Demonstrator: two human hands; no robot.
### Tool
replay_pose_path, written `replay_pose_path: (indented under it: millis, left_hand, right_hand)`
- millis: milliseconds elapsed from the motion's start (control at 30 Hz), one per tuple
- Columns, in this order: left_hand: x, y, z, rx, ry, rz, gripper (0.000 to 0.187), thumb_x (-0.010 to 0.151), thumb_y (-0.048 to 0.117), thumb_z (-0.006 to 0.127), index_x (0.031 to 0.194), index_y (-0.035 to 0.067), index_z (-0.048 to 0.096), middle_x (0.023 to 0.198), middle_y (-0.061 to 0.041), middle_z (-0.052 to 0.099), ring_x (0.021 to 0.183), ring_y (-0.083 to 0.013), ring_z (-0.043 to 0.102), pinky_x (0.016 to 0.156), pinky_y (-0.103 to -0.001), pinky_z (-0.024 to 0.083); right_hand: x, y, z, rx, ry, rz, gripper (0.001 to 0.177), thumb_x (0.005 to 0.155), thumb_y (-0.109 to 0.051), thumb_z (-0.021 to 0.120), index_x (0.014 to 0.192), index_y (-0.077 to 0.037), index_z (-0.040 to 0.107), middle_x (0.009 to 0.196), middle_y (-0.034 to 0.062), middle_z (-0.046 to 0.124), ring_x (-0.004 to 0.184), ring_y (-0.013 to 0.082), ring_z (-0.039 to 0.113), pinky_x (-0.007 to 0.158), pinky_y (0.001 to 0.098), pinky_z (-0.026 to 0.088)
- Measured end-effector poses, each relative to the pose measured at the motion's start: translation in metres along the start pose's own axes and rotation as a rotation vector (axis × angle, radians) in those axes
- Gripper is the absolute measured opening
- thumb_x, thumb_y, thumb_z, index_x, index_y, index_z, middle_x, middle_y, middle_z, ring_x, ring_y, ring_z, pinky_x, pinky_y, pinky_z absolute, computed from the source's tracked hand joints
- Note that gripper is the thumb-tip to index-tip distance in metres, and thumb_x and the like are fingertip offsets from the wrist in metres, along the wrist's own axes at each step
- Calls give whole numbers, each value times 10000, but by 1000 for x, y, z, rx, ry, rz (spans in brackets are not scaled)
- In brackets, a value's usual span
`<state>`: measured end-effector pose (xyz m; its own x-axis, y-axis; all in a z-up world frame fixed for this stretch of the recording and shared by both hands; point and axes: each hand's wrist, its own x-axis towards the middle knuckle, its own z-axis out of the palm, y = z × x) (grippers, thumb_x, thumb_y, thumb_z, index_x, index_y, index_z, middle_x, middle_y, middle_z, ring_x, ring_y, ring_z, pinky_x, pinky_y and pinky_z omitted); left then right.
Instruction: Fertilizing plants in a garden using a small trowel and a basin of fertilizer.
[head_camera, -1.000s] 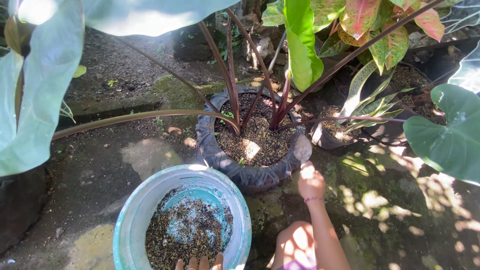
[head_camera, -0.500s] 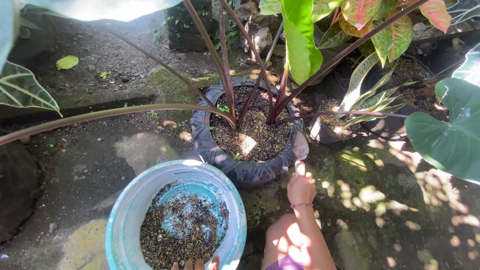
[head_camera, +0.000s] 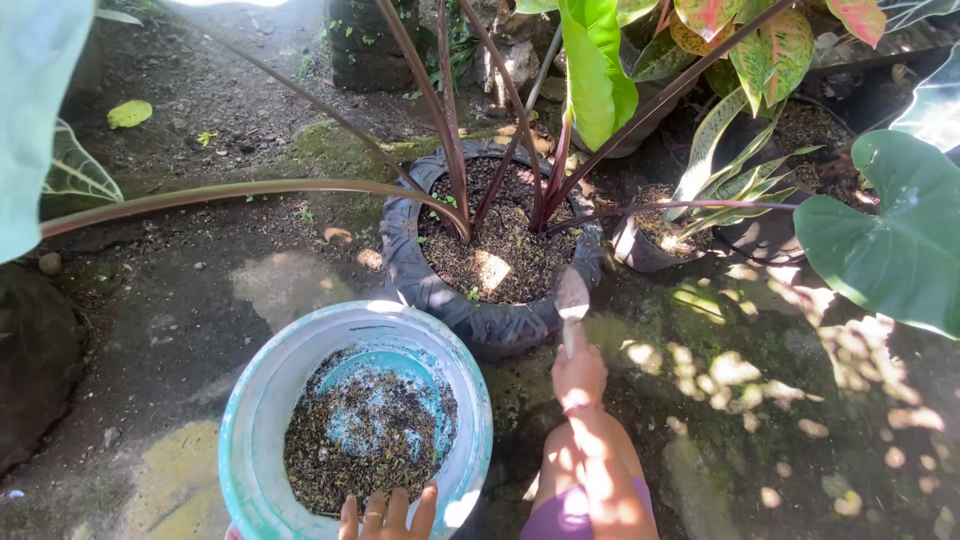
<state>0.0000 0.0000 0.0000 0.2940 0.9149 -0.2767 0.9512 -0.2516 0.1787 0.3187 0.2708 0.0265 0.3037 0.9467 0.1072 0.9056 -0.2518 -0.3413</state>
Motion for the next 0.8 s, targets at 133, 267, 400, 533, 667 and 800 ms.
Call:
replay_pose_path:
  millis: [133, 267, 400, 533, 667, 800]
  left_hand:
    - [34, -2, -160, 5, -6, -17, 663, 863, 500, 696, 1457, 289, 491, 1247, -184, 623, 1185, -432, 604, 997, -794, 361]
    - [31, 4, -199, -56, -311, -2, 844, 914, 539, 693, 1566, 200, 277, 1442, -233, 473, 1354, -446, 444, 1094, -752, 274]
    - [37, 3, -210, -81, -361, -16, 833, 949, 501, 669, 1574, 161, 235, 1440, -244, 449, 1381, -449, 412, 1130, -730, 254]
    - [39, 0, -209, -95, -396, -10, 819, 974, 494, 650, 1582, 149, 223, 1438, -260, 447, 1385, -467, 403, 1129, -734, 253]
    - [35, 0, -207, -110, -403, -11, 822, 976, 493, 643, 1586, 146, 214, 1425, -252, 453, 1372, -453, 422, 1124, -732, 265]
    - [33, 3, -211, -104, -397, -44, 819, 968, 494, 653, 1580, 154, 229, 1382, -224, 484, 1367, -433, 437, 1129, -726, 271]
  right_hand:
    - [0, -13, -48, 11, 3, 95, 505, 964, -237, 588, 1457, -185, 491, 999, 249, 685, 916, 473, 690, 816, 563, 553]
    - [2, 3, -48, -120, -62, -5, 465, 957, -237, 617, 1403, -157, 517, 1023, 244, 665, 910, 469, 682, 792, 560, 550]
    - [2, 10, -73, -48, -53, -202, 508, 897, -234, 651, 1400, -251, 581, 1075, 163, 688, 902, 411, 696, 796, 520, 558]
    - [22, 40, -105, -79, -101, -203, 434, 909, -288, 681, 1341, -307, 650, 1234, 112, 674, 891, 337, 732, 881, 463, 564]
    - [55, 82, -95, 32, -246, -420, 460, 870, -268, 687, 1328, -256, 646, 1139, 81, 725, 1052, 314, 703, 958, 412, 551]
    - [86, 78, -97, -48, -281, -357, 435, 894, -297, 674, 1321, -218, 654, 1188, 109, 702, 1093, 345, 672, 966, 430, 531]
